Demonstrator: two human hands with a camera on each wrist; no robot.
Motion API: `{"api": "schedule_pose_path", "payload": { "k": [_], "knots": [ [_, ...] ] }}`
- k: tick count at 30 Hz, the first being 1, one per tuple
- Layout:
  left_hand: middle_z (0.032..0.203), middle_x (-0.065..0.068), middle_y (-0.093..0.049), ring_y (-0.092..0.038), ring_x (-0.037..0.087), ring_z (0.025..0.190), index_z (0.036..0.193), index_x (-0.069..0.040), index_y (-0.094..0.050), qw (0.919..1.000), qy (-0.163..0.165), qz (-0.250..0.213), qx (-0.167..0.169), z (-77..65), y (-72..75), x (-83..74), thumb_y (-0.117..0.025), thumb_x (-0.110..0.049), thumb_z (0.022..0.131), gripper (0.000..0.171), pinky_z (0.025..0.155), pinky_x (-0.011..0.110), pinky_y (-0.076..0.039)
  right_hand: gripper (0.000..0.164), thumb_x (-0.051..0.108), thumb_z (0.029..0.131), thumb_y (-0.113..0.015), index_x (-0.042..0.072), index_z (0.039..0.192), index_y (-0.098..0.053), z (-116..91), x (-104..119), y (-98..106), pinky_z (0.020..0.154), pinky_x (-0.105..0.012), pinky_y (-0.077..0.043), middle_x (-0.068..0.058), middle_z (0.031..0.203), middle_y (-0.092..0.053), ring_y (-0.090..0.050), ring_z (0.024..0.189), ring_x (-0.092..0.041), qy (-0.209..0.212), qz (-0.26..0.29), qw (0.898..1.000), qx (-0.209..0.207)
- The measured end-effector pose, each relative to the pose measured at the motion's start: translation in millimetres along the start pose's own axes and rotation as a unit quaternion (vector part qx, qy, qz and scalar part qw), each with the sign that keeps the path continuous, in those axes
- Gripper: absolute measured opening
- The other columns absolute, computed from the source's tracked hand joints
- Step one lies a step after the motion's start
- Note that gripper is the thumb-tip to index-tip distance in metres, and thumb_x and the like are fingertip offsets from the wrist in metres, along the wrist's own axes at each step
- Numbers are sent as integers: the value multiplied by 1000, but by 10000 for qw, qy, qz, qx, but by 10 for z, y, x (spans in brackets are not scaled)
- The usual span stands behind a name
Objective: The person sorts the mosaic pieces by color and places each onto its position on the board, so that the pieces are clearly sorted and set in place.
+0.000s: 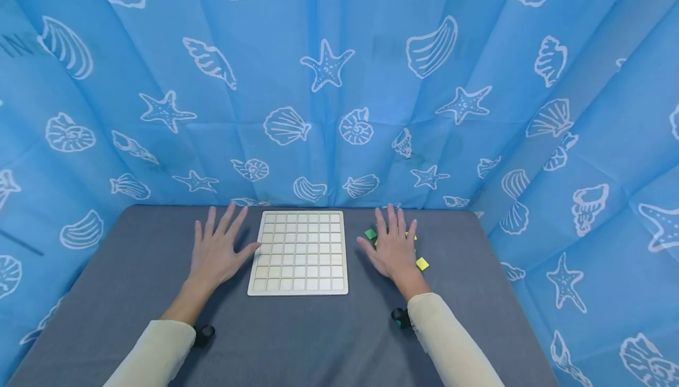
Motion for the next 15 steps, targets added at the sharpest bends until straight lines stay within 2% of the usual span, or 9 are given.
{"api": "schedule_pose_path", "payload": {
  "k": [10,15],
  "knots": [
    [172,8,-23,-13,47,157,163,-31,-25,9996,-67,-213,188,-94,-36,48,-67,-68,87,95,121,74,-14,85,57,98,-59,11,162,-26,7,-119,-51,122,-73,-11,-22,169,-18,-15,156,-47,75,340,9994,54],
    [170,11,-26,-17,49,156,164,-30,-25,9978,-31,-402,523,-157,-60,52,-70,-66,86,96,120,75,-16,79,52,97,-64,8,157,-37,7,-190,-95,121,-70,-21,-23,161,-35,-25,152,-46,37,595,9982,-51]
  ]
}}
Point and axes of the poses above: each hand's wrist, its own z-axis towards the middle knuckle, its own y-axis out of the back of the hand, x = y × z, the point moved 3 cm from there along z, towards the middle knuckle
